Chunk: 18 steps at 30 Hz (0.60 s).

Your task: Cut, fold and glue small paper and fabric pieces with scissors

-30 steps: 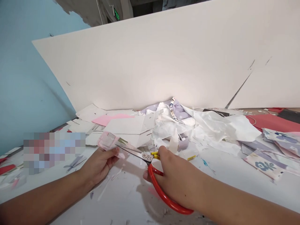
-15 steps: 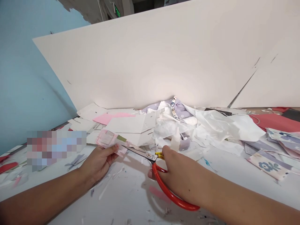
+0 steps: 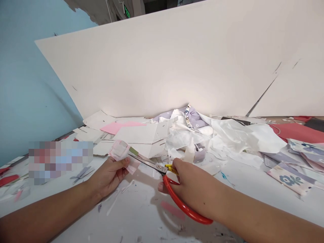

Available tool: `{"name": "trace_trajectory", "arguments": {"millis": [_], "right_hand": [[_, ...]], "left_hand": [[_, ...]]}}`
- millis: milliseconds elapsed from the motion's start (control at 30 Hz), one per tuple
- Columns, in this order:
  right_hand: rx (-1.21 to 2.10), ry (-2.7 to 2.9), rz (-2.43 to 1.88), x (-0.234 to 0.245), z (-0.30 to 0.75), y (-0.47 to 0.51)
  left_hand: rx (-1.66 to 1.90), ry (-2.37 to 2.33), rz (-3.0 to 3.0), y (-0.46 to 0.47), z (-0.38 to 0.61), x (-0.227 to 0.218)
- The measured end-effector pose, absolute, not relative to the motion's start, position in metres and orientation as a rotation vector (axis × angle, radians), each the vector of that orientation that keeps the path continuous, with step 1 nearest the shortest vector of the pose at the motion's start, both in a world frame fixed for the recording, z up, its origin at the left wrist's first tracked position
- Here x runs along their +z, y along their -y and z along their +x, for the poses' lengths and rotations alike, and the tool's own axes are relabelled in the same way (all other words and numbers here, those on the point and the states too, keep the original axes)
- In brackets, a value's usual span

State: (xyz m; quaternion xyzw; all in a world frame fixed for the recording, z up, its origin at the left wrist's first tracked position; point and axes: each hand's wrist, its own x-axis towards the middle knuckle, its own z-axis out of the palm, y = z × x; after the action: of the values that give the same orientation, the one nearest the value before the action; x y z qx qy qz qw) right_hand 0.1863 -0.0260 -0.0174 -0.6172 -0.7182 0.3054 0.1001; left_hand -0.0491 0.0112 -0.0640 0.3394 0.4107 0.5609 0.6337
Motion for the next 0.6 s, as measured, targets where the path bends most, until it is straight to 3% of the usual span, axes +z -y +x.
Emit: {"name": "trace_trajectory", "arguments": {"millis": [167,333,600], "right_hand": [[0.938,2.160,-1.723,-0.026,0.186,0.022],[0.677,2.276,-1.732,-0.024,0.182,0.025],[0.518,2.296,-1.726,-0.026,0.178,0.028]], "left_hand": [[1.217,-0.916,0.830,-0.007,-0.047,-0.059],[1.165,-0.888,0.880,0.000,-0.044,-0.055],[1.258,-0.923,0.807,0.003,-0.040,-0.059]]}}
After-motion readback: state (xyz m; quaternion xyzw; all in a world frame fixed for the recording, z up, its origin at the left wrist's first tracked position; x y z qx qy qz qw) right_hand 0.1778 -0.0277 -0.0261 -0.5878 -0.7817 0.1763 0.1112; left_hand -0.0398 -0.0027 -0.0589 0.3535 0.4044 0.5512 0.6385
